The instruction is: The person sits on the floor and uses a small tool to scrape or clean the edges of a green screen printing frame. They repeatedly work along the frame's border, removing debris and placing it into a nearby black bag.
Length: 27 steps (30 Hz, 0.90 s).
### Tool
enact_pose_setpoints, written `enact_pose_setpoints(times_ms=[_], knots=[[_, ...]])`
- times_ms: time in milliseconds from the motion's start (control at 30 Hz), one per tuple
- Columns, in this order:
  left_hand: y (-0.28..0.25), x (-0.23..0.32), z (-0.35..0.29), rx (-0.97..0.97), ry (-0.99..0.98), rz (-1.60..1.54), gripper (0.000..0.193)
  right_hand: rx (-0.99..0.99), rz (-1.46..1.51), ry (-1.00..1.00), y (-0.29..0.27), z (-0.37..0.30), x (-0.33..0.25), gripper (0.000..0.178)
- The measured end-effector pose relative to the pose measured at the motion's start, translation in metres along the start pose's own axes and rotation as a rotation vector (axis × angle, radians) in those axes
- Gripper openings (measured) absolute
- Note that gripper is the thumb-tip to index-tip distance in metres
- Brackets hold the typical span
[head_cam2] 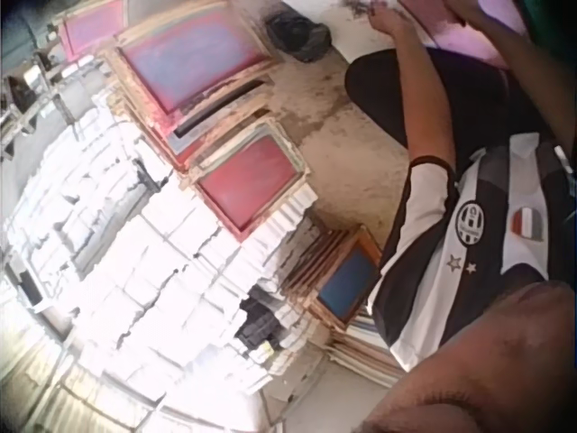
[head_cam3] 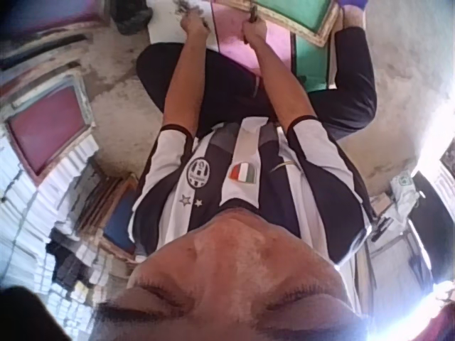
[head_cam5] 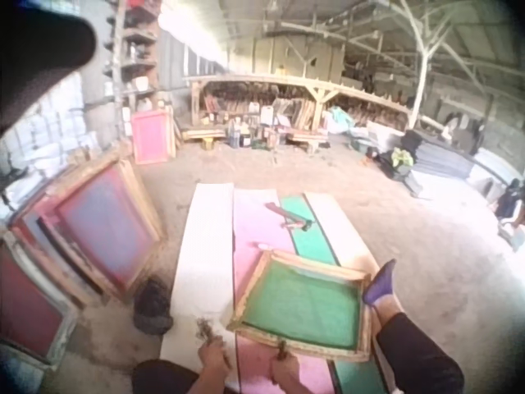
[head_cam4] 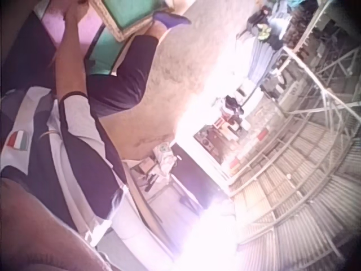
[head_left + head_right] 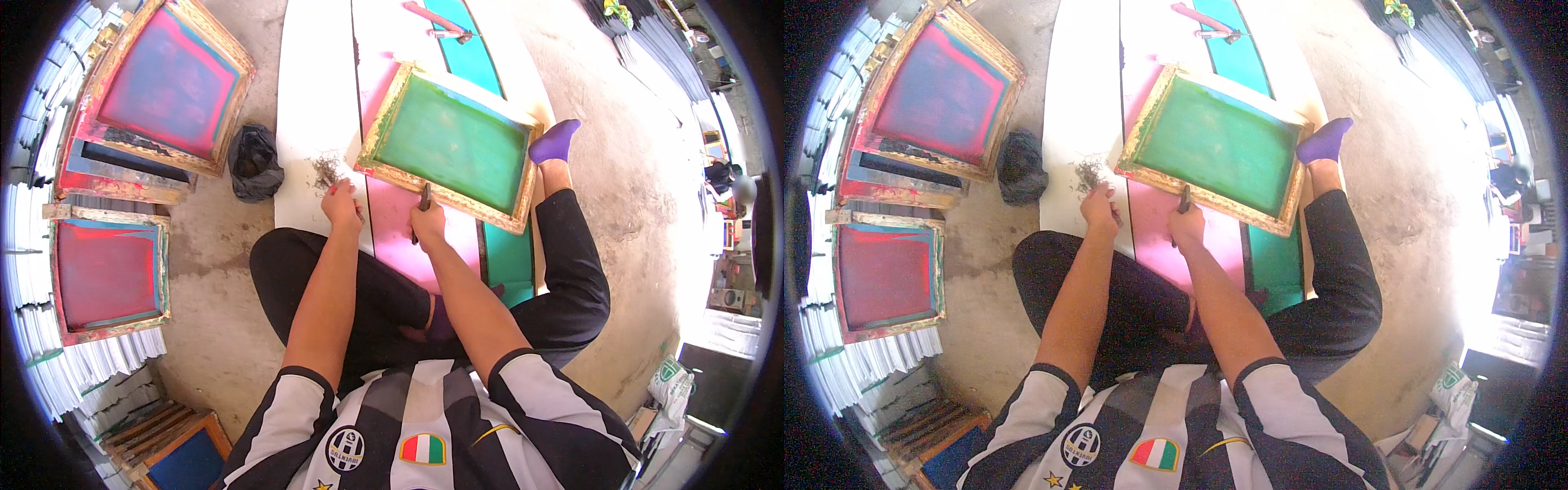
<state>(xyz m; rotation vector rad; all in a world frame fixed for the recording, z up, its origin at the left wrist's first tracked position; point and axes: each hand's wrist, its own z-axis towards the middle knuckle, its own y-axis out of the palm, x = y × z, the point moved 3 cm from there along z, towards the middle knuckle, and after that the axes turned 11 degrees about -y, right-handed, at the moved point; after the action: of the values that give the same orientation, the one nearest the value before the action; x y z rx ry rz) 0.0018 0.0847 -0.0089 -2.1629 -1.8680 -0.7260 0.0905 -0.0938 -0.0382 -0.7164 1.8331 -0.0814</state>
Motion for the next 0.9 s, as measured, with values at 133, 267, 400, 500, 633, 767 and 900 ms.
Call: enact_pose_setpoints(times_ms=[133, 267, 400, 500, 633, 767, 900], knots=[[0.010, -0.010, -0.007, -0.275, 0.053, 0.360, 0.023, -0.201, 0.025, -0.111, 0.004, -0.033, -0.015, 0.014], [0.011, -0.019, -0.008, -0.410, 0.109, 0.516, 0.022, -0.422, 0.088, -0.112, 0.019, -0.055, -0.039, 0.020], [0.008, -0.016, -0.020, -0.390, 0.078, 0.546, 0.021, -0.500, 0.160, -0.054, 0.016, -0.055, -0.047, 0.018], [0.006, -0.013, -0.021, -0.323, 0.081, 0.600, 0.024, -0.592, 0.228, -0.023, 0.013, -0.054, -0.051, 0.018], [0.005, -0.013, -0.016, -0.262, 0.192, 0.647, 0.030, -0.718, 0.338, 0.151, 0.005, -0.049, -0.049, 0.027], [0.003, -0.006, -0.008, -0.126, 0.175, 0.442, 0.037, -0.790, 0.316, 0.291, -0.025, -0.020, -0.037, 0.046], [-0.002, 0.003, 0.008, -0.042, 0.132, 0.259, 0.038, -0.739, 0.210, 0.365, -0.058, 0.007, -0.043, 0.045]])
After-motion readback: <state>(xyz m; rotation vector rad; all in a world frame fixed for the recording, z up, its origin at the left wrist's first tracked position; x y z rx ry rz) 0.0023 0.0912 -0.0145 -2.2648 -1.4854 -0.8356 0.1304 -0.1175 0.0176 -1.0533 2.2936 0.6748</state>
